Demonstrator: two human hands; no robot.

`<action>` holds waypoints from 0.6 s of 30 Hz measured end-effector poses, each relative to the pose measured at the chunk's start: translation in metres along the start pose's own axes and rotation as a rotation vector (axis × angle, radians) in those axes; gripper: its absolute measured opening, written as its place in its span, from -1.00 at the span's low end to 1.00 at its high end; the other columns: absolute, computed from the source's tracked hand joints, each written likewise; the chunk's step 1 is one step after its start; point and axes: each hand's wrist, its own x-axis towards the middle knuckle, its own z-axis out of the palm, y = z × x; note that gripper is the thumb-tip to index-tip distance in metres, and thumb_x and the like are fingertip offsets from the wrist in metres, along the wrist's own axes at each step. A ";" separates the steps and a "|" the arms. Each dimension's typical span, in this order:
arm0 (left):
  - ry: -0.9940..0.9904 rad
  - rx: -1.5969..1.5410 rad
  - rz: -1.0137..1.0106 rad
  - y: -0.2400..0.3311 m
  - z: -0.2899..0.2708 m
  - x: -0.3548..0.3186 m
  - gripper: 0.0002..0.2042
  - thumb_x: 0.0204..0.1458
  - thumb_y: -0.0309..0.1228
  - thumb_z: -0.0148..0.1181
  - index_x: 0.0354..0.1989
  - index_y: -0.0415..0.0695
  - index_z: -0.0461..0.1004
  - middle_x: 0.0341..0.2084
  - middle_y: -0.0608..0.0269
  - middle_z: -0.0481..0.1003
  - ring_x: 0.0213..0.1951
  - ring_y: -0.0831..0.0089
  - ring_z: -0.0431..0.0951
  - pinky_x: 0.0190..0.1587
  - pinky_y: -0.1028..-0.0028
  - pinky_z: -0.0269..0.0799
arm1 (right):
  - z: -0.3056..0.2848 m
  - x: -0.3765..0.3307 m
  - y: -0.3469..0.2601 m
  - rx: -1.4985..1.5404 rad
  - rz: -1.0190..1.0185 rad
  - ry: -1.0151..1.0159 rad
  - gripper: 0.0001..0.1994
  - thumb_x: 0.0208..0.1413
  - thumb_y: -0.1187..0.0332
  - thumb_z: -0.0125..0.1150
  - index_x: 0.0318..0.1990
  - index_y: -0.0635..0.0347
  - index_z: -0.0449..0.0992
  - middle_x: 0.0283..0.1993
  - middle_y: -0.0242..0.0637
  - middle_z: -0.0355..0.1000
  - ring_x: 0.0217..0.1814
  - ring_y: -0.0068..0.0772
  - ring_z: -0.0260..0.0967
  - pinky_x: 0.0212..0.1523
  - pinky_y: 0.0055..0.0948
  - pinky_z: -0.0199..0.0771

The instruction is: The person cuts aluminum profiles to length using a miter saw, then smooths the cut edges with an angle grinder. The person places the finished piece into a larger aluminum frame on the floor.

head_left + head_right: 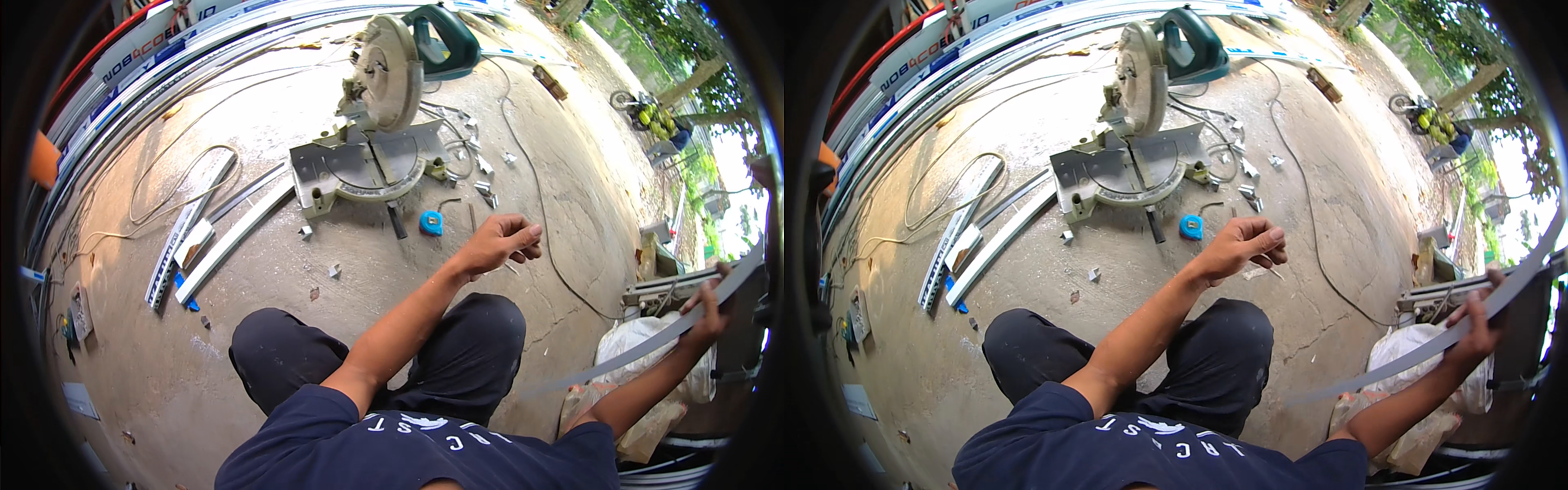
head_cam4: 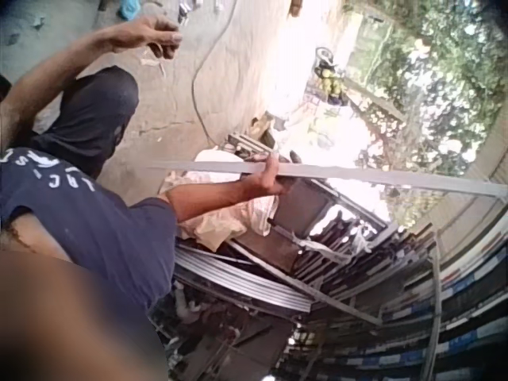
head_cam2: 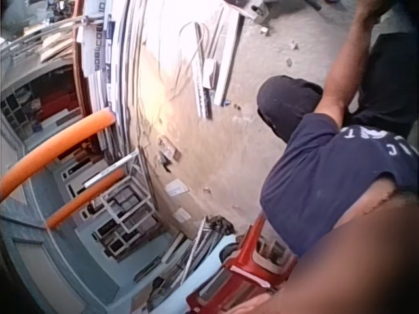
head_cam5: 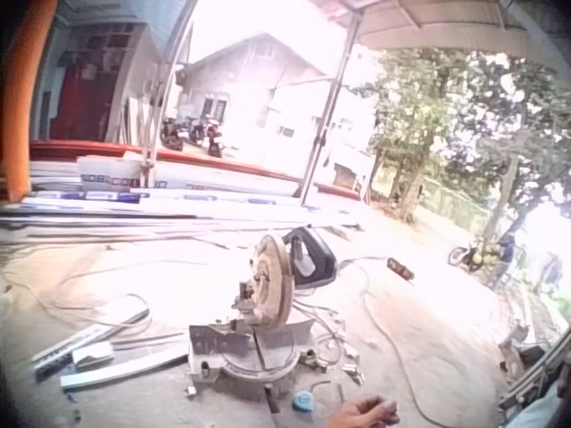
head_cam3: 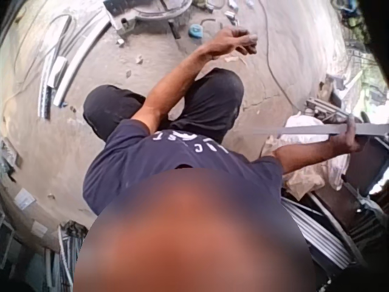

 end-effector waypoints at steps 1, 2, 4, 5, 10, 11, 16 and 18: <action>-0.025 0.000 0.041 0.006 0.000 -0.002 -0.61 0.32 -0.05 0.22 -0.16 -0.21 0.56 -0.30 0.21 0.64 -0.23 0.49 0.65 -0.15 0.47 0.55 | 0.014 -0.012 0.002 -0.039 0.012 -0.043 -0.57 0.07 0.54 0.15 0.15 0.42 0.45 -0.36 -0.34 0.30 -0.63 -0.60 0.24 -0.65 -0.56 0.28; -0.046 0.003 0.076 0.011 0.001 -0.003 -0.62 0.32 -0.06 0.21 -0.16 -0.20 0.56 -0.29 0.22 0.64 -0.20 0.49 0.66 -0.13 0.46 0.56 | 0.028 -0.024 0.006 -0.030 0.017 -0.092 -0.62 0.07 0.54 0.17 0.09 0.40 0.47 -0.37 -0.34 0.32 -0.64 -0.59 0.24 -0.64 -0.55 0.30; -0.090 0.022 0.111 0.022 -0.002 -0.007 -0.61 0.34 -0.07 0.19 -0.01 -0.21 0.52 -0.19 0.20 0.64 -0.10 0.47 0.64 -0.01 0.43 0.55 | 0.056 -0.049 0.018 -0.014 0.045 -0.215 -0.68 0.04 0.52 0.24 -0.01 0.35 0.50 -0.41 -0.36 0.35 -0.65 -0.58 0.26 -0.62 -0.53 0.34; -0.084 -0.019 0.153 0.025 -0.001 -0.009 -0.58 0.33 -0.07 0.21 0.05 -0.23 0.49 -0.16 0.18 0.63 -0.09 0.47 0.62 -0.01 0.44 0.53 | 0.067 -0.062 0.024 -0.008 0.070 -0.290 -0.69 0.02 0.50 0.29 -0.04 0.33 0.50 -0.44 -0.36 0.38 -0.65 -0.56 0.28 -0.61 -0.52 0.36; -0.097 -0.141 0.328 0.036 0.001 -0.011 -0.25 0.30 0.09 0.16 0.42 -0.26 0.15 0.19 0.04 0.45 0.19 0.36 0.46 0.27 0.34 0.36 | 0.114 -0.122 0.053 -0.108 0.190 -0.645 -0.70 -0.14 0.42 0.44 -0.22 0.26 0.52 -0.57 -0.37 0.37 -0.60 -0.51 0.34 -0.52 -0.43 0.37; -0.086 -0.175 0.374 0.036 0.001 -0.012 -0.21 0.29 0.12 0.14 0.45 -0.26 0.11 0.22 0.03 0.41 0.23 0.33 0.44 0.31 0.32 0.34 | 0.122 -0.130 0.060 -0.150 0.155 -0.704 -0.71 -0.17 0.40 0.45 -0.25 0.24 0.53 -0.60 -0.36 0.36 -0.60 -0.48 0.34 -0.49 -0.40 0.37; 0.115 -0.348 0.457 0.038 -0.022 -0.021 -0.37 0.43 -0.02 -0.11 0.50 -0.19 0.00 0.31 -0.12 0.34 0.28 0.13 0.45 0.36 0.17 0.36 | 0.149 -0.168 0.103 -0.132 0.100 -0.865 -0.67 -0.17 0.37 0.45 -0.20 0.23 0.55 -0.60 -0.19 0.35 -0.59 -0.28 0.36 -0.44 -0.33 0.41; 0.308 -0.399 0.481 0.038 -0.040 -0.024 -0.44 0.46 -0.10 -0.15 0.48 -0.16 0.00 0.24 -0.13 0.41 0.22 0.08 0.51 0.31 0.16 0.43 | 0.150 -0.178 0.129 -0.133 0.102 -0.951 -0.65 -0.21 0.36 0.46 -0.21 0.22 0.55 -0.57 -0.14 0.37 -0.57 -0.26 0.39 -0.42 -0.31 0.42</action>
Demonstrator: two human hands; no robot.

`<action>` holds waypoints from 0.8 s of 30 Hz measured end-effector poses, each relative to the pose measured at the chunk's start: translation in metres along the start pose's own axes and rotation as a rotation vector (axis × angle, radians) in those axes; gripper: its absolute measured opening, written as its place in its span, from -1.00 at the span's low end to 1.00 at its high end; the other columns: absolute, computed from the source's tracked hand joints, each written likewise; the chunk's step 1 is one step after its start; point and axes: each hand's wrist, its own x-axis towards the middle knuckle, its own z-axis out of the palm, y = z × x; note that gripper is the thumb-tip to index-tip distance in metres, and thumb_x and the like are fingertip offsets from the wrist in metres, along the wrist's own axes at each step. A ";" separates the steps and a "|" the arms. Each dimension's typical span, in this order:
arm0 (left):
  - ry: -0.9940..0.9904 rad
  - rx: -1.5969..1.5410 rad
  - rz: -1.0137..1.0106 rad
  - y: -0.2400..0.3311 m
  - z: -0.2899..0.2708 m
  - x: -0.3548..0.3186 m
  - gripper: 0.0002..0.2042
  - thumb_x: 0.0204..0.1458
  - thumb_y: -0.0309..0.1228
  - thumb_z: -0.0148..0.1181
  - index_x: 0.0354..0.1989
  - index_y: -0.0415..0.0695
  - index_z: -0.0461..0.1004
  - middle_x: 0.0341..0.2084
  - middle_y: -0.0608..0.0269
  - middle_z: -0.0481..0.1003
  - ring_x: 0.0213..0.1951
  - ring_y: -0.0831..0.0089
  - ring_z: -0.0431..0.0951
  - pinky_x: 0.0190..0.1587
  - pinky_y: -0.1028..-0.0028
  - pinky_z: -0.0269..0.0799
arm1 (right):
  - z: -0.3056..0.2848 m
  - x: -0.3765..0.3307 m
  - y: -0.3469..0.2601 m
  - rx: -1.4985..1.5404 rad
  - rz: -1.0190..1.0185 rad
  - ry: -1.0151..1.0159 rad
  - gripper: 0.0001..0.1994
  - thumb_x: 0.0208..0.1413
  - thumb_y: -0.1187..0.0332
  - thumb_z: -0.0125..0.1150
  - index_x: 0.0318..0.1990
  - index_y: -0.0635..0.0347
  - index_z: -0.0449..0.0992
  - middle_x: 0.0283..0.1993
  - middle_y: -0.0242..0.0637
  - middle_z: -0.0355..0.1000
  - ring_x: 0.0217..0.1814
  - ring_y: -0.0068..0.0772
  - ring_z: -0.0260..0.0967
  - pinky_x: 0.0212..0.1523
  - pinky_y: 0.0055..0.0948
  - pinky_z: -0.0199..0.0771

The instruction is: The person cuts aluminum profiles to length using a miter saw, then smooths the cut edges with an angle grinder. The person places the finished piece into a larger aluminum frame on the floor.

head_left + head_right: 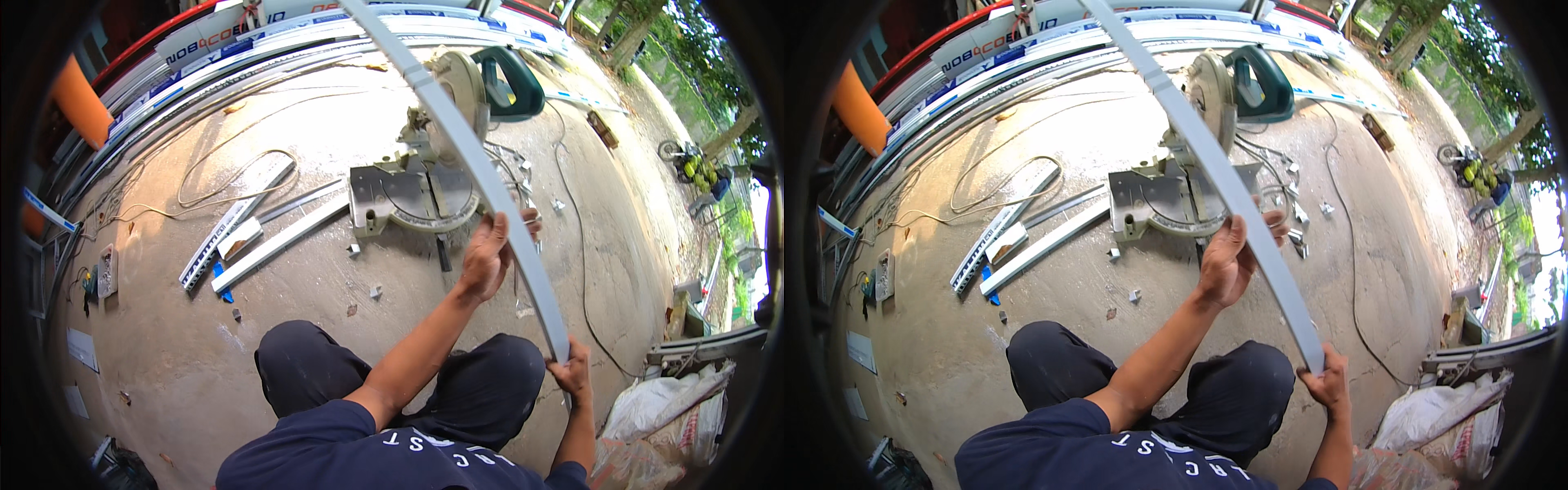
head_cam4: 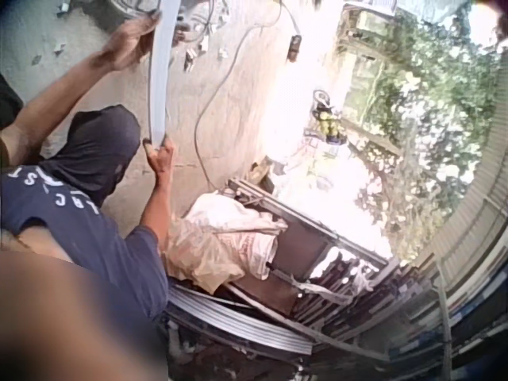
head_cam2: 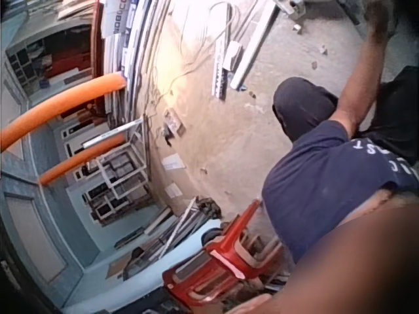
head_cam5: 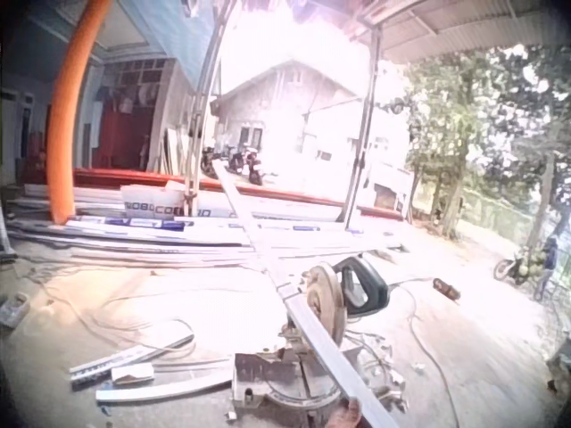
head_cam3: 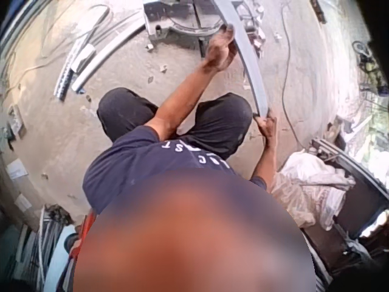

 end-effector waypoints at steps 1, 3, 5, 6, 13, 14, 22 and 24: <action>0.067 -0.022 0.036 0.005 -0.010 0.002 -0.46 0.46 -0.14 -0.14 0.47 -0.16 0.01 0.19 -0.09 0.44 0.16 0.10 0.54 0.28 0.17 0.47 | 0.008 -0.003 0.014 0.014 -0.005 -0.029 -0.64 -0.22 0.36 0.45 -0.19 0.24 0.55 -0.54 -0.13 0.41 -0.55 -0.24 0.39 -0.40 -0.31 0.43; 0.204 -0.034 0.107 0.015 -0.034 0.010 -0.53 0.46 -0.16 -0.12 0.39 -0.16 0.09 0.18 -0.07 0.45 0.11 0.16 0.56 0.24 0.19 0.51 | 0.020 -0.016 0.042 0.082 0.071 -0.122 -0.61 -0.19 0.32 0.47 -0.16 0.27 0.57 -0.49 -0.12 0.46 -0.53 -0.29 0.42 -0.37 -0.32 0.45; 0.308 -0.041 0.148 0.030 -0.062 0.014 -0.59 0.46 -0.17 -0.11 0.30 -0.17 0.15 0.18 -0.04 0.46 0.04 0.21 0.56 0.19 0.21 0.53 | 0.032 -0.034 0.065 0.170 0.097 -0.167 -0.57 -0.14 0.26 0.49 -0.12 0.30 0.59 -0.45 -0.11 0.51 -0.46 -0.37 0.45 -0.34 -0.34 0.47; 0.340 -0.035 0.169 0.036 -0.076 0.015 -0.63 0.46 -0.17 -0.11 0.25 -0.17 0.17 0.16 -0.03 0.47 -0.03 0.24 0.56 0.13 0.23 0.54 | 0.038 -0.041 0.075 0.201 0.115 -0.199 -0.54 -0.10 0.21 0.52 -0.08 0.33 0.61 -0.39 -0.09 0.57 -0.39 -0.44 0.47 -0.30 -0.36 0.48; 0.479 -0.010 0.242 0.061 -0.137 0.017 -0.60 0.44 -0.14 -0.06 0.25 -0.15 0.22 0.05 0.07 0.50 -0.16 0.33 0.53 -0.02 0.26 0.52 | 0.065 -0.039 0.080 0.225 0.041 -0.292 -0.57 -0.01 0.24 0.47 -0.02 0.29 0.63 -0.20 -0.07 0.65 -0.18 -0.33 0.60 -0.09 -0.34 0.54; 0.465 -0.023 0.268 0.066 -0.143 0.018 -0.61 0.44 -0.14 -0.04 0.24 -0.16 0.24 0.01 0.11 0.50 -0.17 0.34 0.53 -0.03 0.29 0.52 | 0.069 -0.037 0.076 0.252 0.016 -0.310 -0.57 -0.01 0.25 0.47 0.00 0.29 0.62 -0.16 -0.06 0.65 -0.14 -0.30 0.60 -0.06 -0.33 0.54; 0.584 0.123 0.259 0.079 -0.166 0.015 -0.69 0.45 -0.20 -0.03 0.15 -0.18 0.36 -0.07 0.21 0.49 -0.17 0.43 0.51 -0.08 0.36 0.48 | 0.092 -0.040 0.055 0.391 0.300 -0.454 -0.38 -0.05 0.31 0.51 0.20 0.33 0.50 0.25 -0.03 0.50 0.30 -0.17 0.41 0.32 -0.25 0.34; 0.591 0.112 0.245 0.077 -0.169 0.011 -0.66 0.45 -0.18 -0.03 0.15 -0.20 0.37 -0.07 0.21 0.49 -0.17 0.42 0.52 -0.08 0.36 0.48 | 0.096 -0.052 0.063 0.400 0.331 -0.493 -0.37 -0.05 0.30 0.51 0.21 0.33 0.50 0.28 -0.04 0.49 0.30 -0.15 0.41 0.32 -0.24 0.34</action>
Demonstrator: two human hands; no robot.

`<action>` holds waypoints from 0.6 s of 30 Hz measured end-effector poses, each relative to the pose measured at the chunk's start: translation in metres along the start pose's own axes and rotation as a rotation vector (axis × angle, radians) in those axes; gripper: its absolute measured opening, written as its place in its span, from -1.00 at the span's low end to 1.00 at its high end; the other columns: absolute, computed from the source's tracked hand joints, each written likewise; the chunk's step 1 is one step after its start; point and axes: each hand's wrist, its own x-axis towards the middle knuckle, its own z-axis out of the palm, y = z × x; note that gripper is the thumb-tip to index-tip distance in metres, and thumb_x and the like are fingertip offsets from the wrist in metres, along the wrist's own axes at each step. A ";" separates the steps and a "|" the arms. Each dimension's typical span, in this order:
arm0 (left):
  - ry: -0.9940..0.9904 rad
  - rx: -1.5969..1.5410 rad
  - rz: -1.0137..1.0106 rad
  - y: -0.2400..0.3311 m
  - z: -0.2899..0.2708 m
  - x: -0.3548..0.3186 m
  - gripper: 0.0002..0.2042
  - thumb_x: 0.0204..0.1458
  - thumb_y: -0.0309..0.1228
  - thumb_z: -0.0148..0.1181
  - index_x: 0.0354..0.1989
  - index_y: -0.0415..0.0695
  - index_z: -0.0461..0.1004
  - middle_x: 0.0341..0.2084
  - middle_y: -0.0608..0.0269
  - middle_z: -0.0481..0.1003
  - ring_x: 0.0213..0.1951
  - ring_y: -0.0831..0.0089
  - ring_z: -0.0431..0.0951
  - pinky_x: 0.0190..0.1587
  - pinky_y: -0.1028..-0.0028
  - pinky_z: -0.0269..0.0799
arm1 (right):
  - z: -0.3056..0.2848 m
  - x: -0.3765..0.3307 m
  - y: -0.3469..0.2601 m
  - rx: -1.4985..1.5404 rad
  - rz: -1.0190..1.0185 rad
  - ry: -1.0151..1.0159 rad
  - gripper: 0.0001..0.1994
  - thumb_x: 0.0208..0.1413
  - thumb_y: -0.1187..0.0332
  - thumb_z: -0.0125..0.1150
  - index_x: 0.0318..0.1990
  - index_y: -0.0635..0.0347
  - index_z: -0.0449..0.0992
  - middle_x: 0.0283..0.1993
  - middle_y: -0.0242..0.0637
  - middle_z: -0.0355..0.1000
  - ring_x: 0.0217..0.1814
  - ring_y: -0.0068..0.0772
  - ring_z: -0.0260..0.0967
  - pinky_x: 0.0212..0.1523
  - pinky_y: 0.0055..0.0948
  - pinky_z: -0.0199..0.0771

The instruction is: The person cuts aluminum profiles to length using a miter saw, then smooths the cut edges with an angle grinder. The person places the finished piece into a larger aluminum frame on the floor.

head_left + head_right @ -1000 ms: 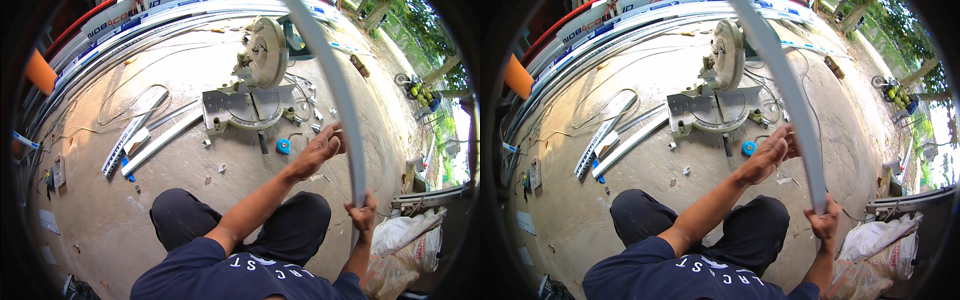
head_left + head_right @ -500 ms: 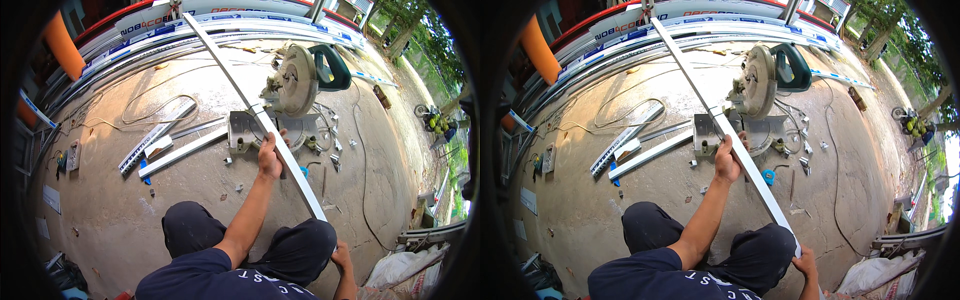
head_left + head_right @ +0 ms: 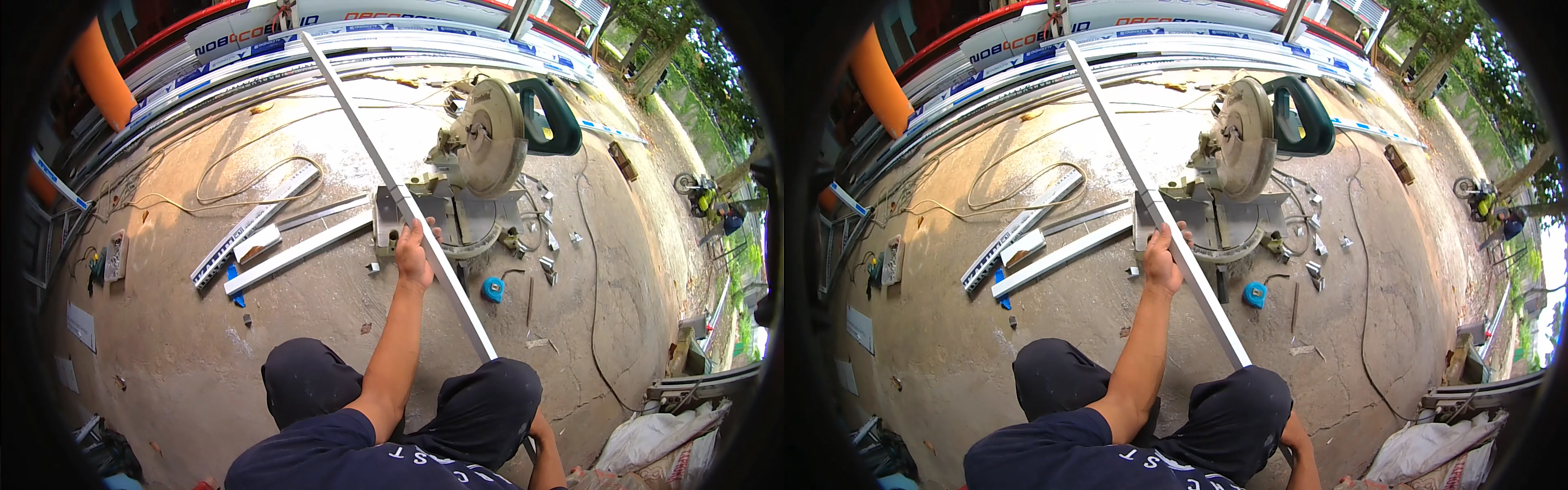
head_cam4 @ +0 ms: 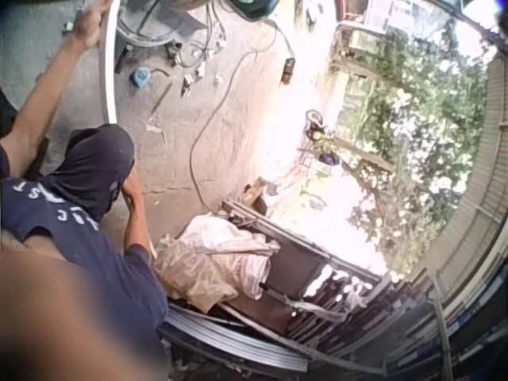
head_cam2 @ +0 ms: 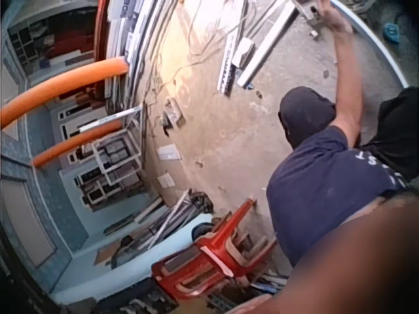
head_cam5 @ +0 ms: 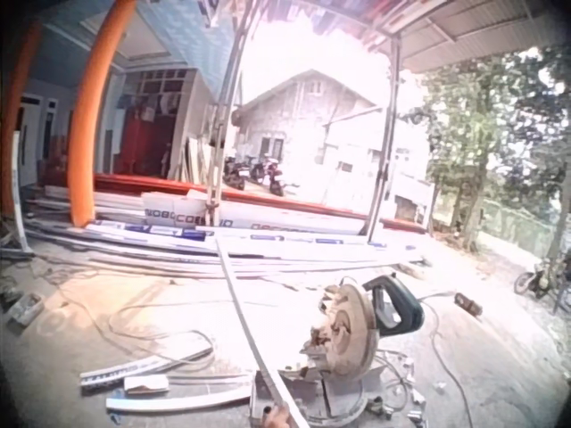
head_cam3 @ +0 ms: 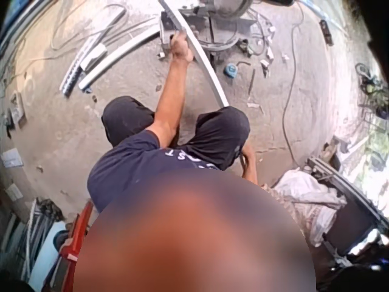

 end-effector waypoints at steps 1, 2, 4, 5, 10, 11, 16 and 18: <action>0.012 -0.004 -0.018 -0.001 -0.001 0.001 -0.65 0.44 -0.16 -0.02 0.15 -0.20 0.37 -0.07 0.21 0.49 -0.16 0.42 0.52 -0.07 0.36 0.48 | 0.001 -0.006 0.012 -0.006 -0.029 -0.012 -0.44 -0.02 0.30 0.47 0.16 0.33 0.53 0.23 -0.04 0.53 0.24 -0.13 0.47 0.26 -0.22 0.40; -0.012 -0.018 -0.010 -0.001 -0.004 0.003 -0.64 0.44 -0.15 -0.02 0.15 -0.21 0.38 -0.06 0.20 0.49 -0.15 0.41 0.52 -0.07 0.36 0.48 | 0.002 -0.012 0.027 -0.009 -0.097 -0.040 -0.48 -0.01 0.29 0.44 0.13 0.32 0.55 0.20 -0.04 0.55 0.21 -0.12 0.49 0.23 -0.21 0.43; -0.001 -0.042 -0.030 0.002 -0.010 0.006 -0.61 0.43 -0.12 -0.02 0.14 -0.22 0.40 -0.04 0.19 0.49 -0.13 0.40 0.53 -0.07 0.34 0.48 | 0.007 -0.024 0.070 -0.034 0.050 -0.092 -0.51 0.00 0.28 0.42 0.10 0.30 0.58 0.17 -0.04 0.58 0.19 -0.12 0.52 0.18 -0.20 0.46; -0.013 -0.046 -0.009 0.001 -0.011 0.006 -0.62 0.43 -0.13 -0.01 0.14 -0.23 0.40 -0.04 0.19 0.50 -0.13 0.39 0.54 -0.06 0.34 0.49 | 0.010 -0.030 0.096 -0.032 0.083 -0.128 -0.52 -0.01 0.27 0.42 0.09 0.28 0.59 0.17 -0.04 0.58 0.19 -0.12 0.52 0.17 -0.20 0.46; 0.063 0.001 -0.043 0.004 -0.018 0.009 -0.66 0.41 -0.22 0.07 0.12 -0.27 0.40 -0.11 0.17 0.53 -0.15 0.37 0.59 -0.10 0.35 0.53 | 0.011 -0.076 0.204 -0.252 0.466 -0.412 -0.51 -0.03 0.24 0.41 0.09 0.21 0.61 -0.01 -0.12 0.64 0.06 -0.13 0.55 0.11 -0.21 0.48; 0.067 0.027 -0.045 0.003 -0.019 0.008 -0.68 0.39 -0.26 0.11 0.10 -0.28 0.40 -0.13 0.17 0.54 -0.18 0.37 0.60 -0.14 0.36 0.55 | 0.010 -0.085 0.213 -0.271 0.621 -0.441 -0.52 -0.03 0.23 0.41 0.09 0.20 0.61 -0.05 -0.14 0.65 0.02 -0.13 0.56 0.09 -0.21 0.49; 0.142 0.172 -0.151 -0.009 -0.024 0.003 -0.68 0.24 -0.38 0.32 0.02 -0.28 0.39 -0.26 0.14 0.56 -0.34 0.37 0.62 -0.34 0.39 0.58 | 0.015 -0.097 0.200 -0.240 0.620 -0.542 -0.49 0.00 0.21 0.42 0.14 0.19 0.58 0.02 -0.12 0.62 0.07 -0.16 0.52 0.14 -0.20 0.47; 0.178 0.256 -0.142 -0.016 -0.026 0.001 -0.64 0.18 -0.41 0.37 0.02 -0.28 0.37 -0.29 0.14 0.57 -0.40 0.39 0.61 -0.38 0.39 0.58 | 0.022 -0.087 0.183 -0.182 0.535 -0.481 -0.44 0.01 0.20 0.43 0.20 0.19 0.55 0.16 -0.10 0.56 0.19 -0.18 0.47 0.22 -0.21 0.42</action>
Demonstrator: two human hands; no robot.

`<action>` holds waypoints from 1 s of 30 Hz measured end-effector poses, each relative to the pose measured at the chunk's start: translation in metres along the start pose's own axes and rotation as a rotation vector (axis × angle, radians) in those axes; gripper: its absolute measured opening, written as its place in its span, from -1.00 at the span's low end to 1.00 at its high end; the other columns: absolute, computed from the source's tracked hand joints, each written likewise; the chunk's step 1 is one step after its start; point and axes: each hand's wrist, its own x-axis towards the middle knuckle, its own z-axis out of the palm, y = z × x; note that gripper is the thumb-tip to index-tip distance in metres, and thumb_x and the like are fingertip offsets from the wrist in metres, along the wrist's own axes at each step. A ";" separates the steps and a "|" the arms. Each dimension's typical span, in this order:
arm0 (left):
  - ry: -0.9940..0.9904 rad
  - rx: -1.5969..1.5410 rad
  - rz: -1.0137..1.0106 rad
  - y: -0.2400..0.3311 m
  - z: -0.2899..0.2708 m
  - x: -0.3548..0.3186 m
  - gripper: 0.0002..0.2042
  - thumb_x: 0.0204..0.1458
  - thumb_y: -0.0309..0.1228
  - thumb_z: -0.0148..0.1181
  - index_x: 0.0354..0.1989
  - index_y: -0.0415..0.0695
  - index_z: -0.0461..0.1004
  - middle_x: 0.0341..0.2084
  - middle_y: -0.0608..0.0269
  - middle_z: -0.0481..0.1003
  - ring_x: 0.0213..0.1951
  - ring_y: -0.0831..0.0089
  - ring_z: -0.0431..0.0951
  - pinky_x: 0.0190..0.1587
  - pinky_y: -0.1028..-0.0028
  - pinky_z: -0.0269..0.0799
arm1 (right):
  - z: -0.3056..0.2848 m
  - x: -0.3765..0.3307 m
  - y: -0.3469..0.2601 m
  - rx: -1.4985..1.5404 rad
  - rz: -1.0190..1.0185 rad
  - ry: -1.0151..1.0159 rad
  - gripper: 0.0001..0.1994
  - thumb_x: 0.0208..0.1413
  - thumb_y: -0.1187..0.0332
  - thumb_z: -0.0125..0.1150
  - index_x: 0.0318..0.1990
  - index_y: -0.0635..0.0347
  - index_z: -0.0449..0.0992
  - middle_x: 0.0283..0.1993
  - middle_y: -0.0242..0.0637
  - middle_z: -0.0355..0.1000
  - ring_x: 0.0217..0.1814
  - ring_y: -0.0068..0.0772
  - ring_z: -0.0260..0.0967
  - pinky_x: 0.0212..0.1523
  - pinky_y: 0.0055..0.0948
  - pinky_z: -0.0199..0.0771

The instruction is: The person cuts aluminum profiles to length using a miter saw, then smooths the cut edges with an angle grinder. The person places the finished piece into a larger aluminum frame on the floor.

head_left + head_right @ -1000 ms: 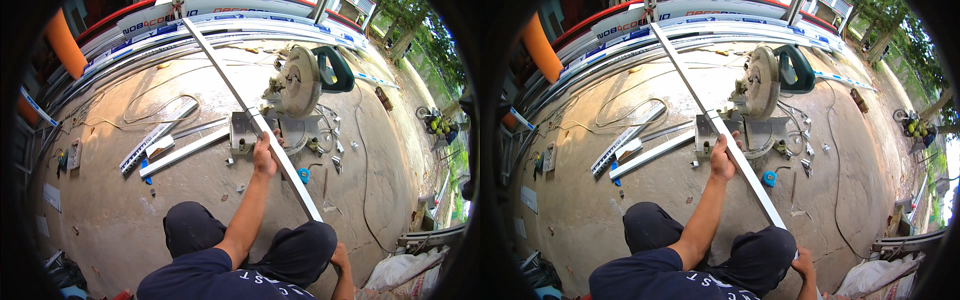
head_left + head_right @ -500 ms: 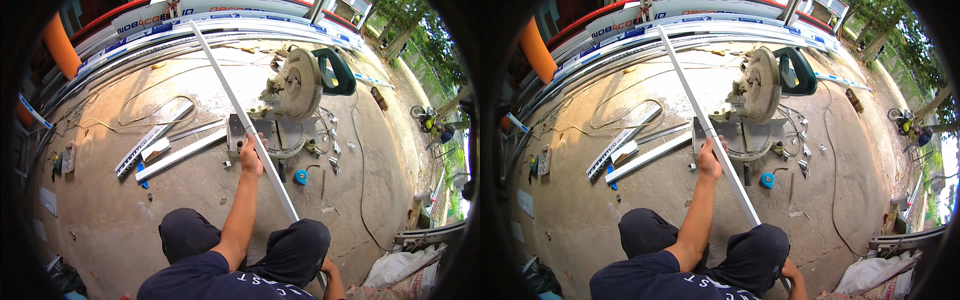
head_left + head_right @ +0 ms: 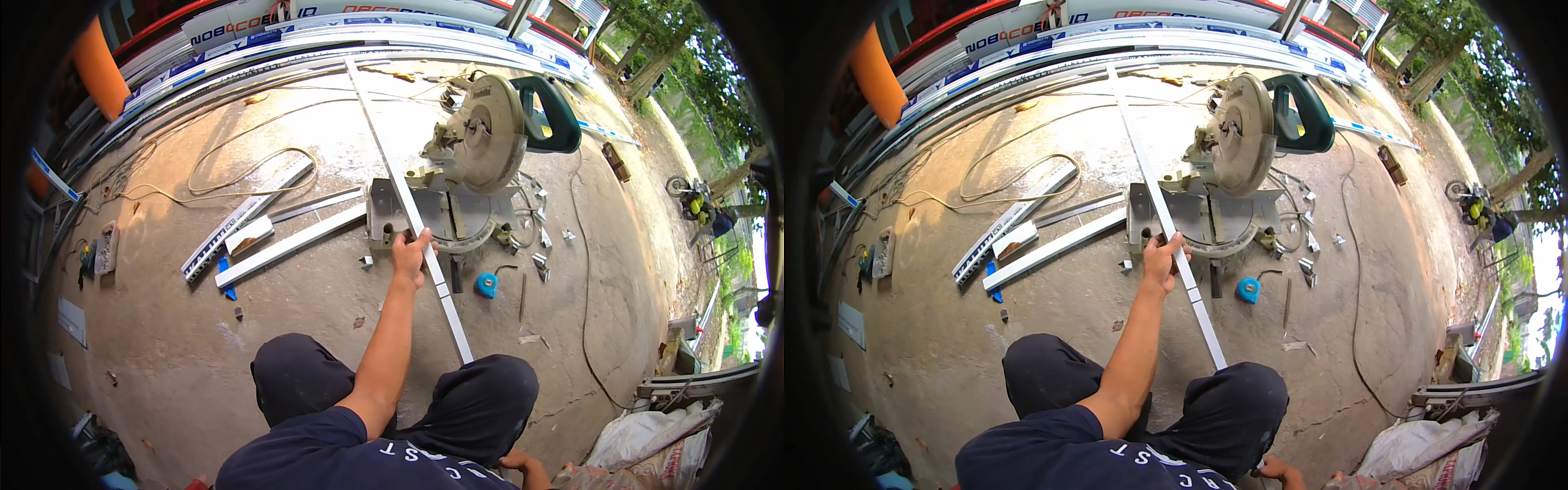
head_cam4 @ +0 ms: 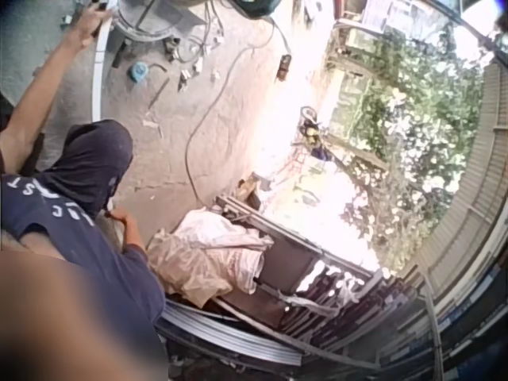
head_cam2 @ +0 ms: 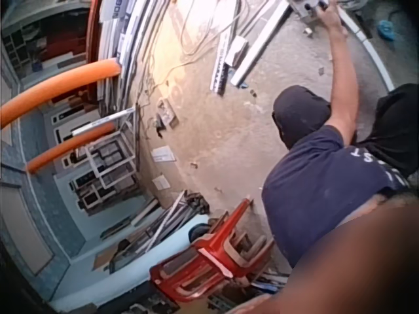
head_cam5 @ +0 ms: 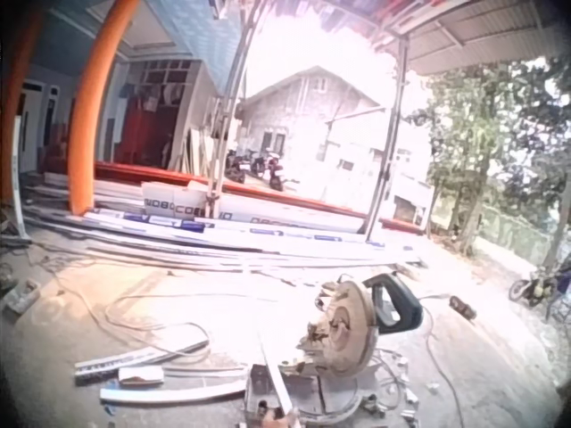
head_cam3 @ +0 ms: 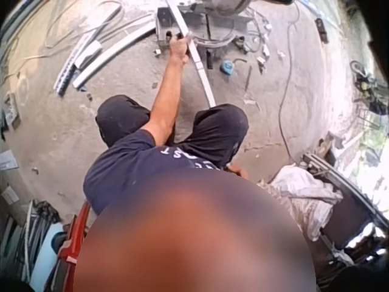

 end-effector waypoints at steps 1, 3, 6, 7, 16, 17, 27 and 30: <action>0.030 0.048 -0.009 -0.004 0.000 0.000 -0.61 0.15 -0.42 0.40 0.02 -0.28 0.36 -0.31 0.14 0.57 -0.43 0.39 0.60 -0.40 0.40 0.58 | -0.001 0.005 -0.012 0.060 -0.109 0.063 -0.41 0.02 0.19 0.44 0.23 0.20 0.53 0.23 -0.09 0.52 0.25 -0.19 0.44 0.27 -0.22 0.39; 0.049 0.094 0.019 -0.010 -0.002 0.000 -0.57 0.12 -0.43 0.43 0.04 -0.28 0.33 -0.32 0.14 0.58 -0.43 0.40 0.61 -0.44 0.40 0.58 | 0.004 0.005 -0.029 0.149 -0.240 0.097 -0.35 0.02 0.18 0.46 0.28 0.23 0.49 0.34 -0.09 0.45 0.35 -0.19 0.38 0.35 -0.23 0.33; 0.089 0.217 -0.016 -0.019 -0.005 -0.004 -0.53 0.10 -0.42 0.44 0.06 -0.31 0.31 -0.26 0.08 0.58 -0.37 0.38 0.65 -0.45 0.37 0.60 | 0.003 0.007 -0.049 0.213 -0.275 0.048 -0.29 0.02 0.16 0.50 0.31 0.29 0.45 0.41 -0.11 0.39 0.42 -0.17 0.32 0.42 -0.25 0.27; 0.061 0.235 -0.045 -0.024 -0.005 -0.007 -0.52 0.10 -0.42 0.44 0.07 -0.31 0.29 -0.27 0.09 0.57 -0.37 0.37 0.65 -0.43 0.37 0.62 | 0.004 0.007 -0.052 0.222 -0.258 0.046 -0.28 0.02 0.16 0.50 0.31 0.30 0.44 0.41 -0.10 0.39 0.43 -0.16 0.31 0.42 -0.25 0.27; -0.090 0.267 -0.177 -0.056 -0.002 -0.035 -0.63 0.13 -0.37 0.39 0.00 -0.22 0.36 -0.25 0.17 0.55 -0.33 0.31 0.67 -0.32 0.33 0.67 | 0.029 -0.004 0.021 -0.219 0.186 0.173 -0.46 -0.07 0.10 0.47 0.05 0.23 0.66 0.08 0.07 0.60 0.18 -0.04 0.56 0.20 -0.19 0.50; -0.095 0.263 -0.170 -0.056 0.000 -0.034 -0.65 0.15 -0.36 0.37 -0.02 -0.22 0.37 -0.25 0.17 0.55 -0.33 0.32 0.67 -0.31 0.33 0.66 | 0.029 -0.011 0.038 -0.277 0.360 0.187 -0.47 -0.09 0.08 0.46 0.02 0.20 0.68 0.04 0.07 0.62 0.15 -0.02 0.57 0.17 -0.18 0.52; -0.014 0.367 -0.129 -0.082 0.003 -0.051 -0.67 0.16 -0.32 0.39 -0.10 -0.23 0.40 -0.34 0.17 0.57 -0.36 0.36 0.66 -0.32 0.37 0.62 | 0.048 -0.014 0.082 -0.181 0.373 0.251 -0.32 -0.07 -0.20 0.45 -0.07 0.33 0.68 0.02 0.26 0.57 0.12 0.05 0.57 0.13 -0.14 0.54; 0.032 0.465 -0.045 -0.082 0.006 -0.053 -0.67 0.11 -0.35 0.42 -0.13 -0.22 0.39 -0.39 0.16 0.57 -0.42 0.36 0.65 -0.35 0.36 0.61 | 0.034 -0.016 0.063 -0.313 0.323 0.037 -0.21 -0.14 -0.26 0.46 -0.05 0.41 0.66 0.05 0.24 0.56 0.18 0.04 0.53 0.16 -0.13 0.50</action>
